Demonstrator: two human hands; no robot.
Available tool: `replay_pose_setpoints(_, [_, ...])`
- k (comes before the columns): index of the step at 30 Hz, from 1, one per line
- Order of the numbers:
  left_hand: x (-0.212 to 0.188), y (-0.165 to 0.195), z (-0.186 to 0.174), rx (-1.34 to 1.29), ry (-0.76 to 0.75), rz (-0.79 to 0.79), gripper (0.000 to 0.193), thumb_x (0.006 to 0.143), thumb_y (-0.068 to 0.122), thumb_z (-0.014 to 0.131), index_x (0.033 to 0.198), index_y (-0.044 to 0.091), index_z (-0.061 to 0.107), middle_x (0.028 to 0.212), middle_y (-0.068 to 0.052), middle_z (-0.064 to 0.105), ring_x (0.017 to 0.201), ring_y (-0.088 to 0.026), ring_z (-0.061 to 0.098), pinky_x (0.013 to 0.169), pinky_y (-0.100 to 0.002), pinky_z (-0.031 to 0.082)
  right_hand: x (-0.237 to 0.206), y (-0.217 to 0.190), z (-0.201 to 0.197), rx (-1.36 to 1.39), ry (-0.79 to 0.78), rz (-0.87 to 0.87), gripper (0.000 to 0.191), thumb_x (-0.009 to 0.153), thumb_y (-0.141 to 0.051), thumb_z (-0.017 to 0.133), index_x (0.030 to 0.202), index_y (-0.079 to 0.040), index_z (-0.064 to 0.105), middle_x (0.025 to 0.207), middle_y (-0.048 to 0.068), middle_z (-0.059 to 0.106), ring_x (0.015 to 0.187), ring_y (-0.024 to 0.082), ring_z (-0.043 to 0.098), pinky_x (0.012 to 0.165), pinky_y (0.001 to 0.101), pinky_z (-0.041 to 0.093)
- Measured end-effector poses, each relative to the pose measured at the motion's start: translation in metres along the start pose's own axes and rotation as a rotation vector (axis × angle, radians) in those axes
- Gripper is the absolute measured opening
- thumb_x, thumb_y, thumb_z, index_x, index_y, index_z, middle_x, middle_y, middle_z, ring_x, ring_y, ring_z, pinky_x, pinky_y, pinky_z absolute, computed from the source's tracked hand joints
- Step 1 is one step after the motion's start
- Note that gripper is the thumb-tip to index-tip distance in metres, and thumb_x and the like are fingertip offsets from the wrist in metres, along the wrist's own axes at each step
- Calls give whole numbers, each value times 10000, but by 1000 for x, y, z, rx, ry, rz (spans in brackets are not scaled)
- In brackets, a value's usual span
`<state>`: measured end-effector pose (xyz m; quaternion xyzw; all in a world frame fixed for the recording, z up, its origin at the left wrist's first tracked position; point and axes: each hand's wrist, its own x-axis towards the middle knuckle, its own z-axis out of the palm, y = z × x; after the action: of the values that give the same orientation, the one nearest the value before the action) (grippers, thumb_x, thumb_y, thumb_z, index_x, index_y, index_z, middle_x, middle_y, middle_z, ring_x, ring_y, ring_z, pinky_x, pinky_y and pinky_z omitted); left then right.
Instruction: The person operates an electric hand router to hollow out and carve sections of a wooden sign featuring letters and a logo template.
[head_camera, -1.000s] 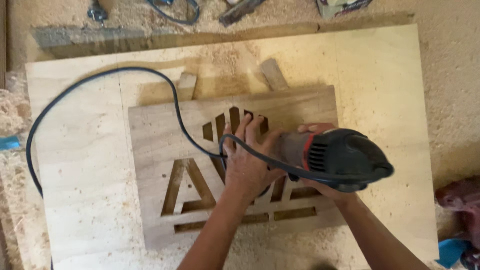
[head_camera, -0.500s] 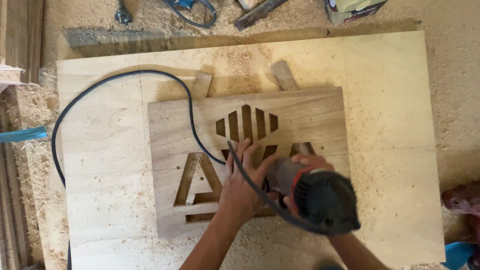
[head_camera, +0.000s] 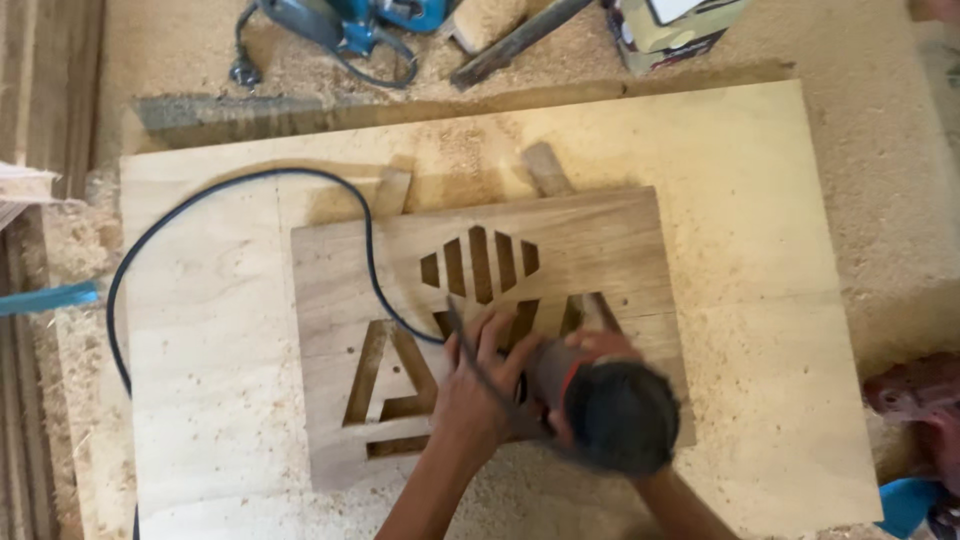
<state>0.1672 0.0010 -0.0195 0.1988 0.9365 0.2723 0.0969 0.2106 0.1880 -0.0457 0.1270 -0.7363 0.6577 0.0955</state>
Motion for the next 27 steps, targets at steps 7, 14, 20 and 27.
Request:
replay_pose_setpoints(7, [40, -12, -5, -6, -58, 48, 878, 574, 279, 940, 1364, 227, 560, 1507, -135, 399, 1468, -363, 274, 1176, -604, 219, 12, 23, 0, -90, 155, -7, 630, 878, -122, 817, 1389, -75, 451, 1355, 102, 533, 1322, 262, 537, 1122, 382, 478])
replay_pose_setpoints(14, [35, -9, -16, 49, -237, 40, 903, 583, 319, 949, 1385, 290, 534, 1569, -127, 323, 1513, -364, 187, 1218, -568, 164, -39, 43, 2, -377, 159, 321, 229, 893, -137, 814, 1054, -62, 669, 995, 25, 685, 911, 135, 647, 804, 285, 553])
replay_pose_setpoints(20, [24, -15, -8, 2, -186, 73, 920, 591, 401, 931, 1420, 284, 549, 1608, -151, 324, 1475, -396, 207, 1190, -598, 137, -55, 51, -1, -473, 186, 156, 339, 898, -206, 806, 1118, -48, 602, 1031, 29, 653, 942, 142, 613, 840, 300, 512])
replay_pose_setpoints(27, [26, -20, 2, 78, -161, 117, 781, 673, 385, 895, 1380, 276, 582, 1579, -145, 339, 1527, -356, 223, 1242, -575, 149, -44, 31, -11, -652, 162, 113, 566, 860, -144, 822, 1348, -7, 571, 1296, 124, 627, 1195, 251, 590, 1074, 395, 466])
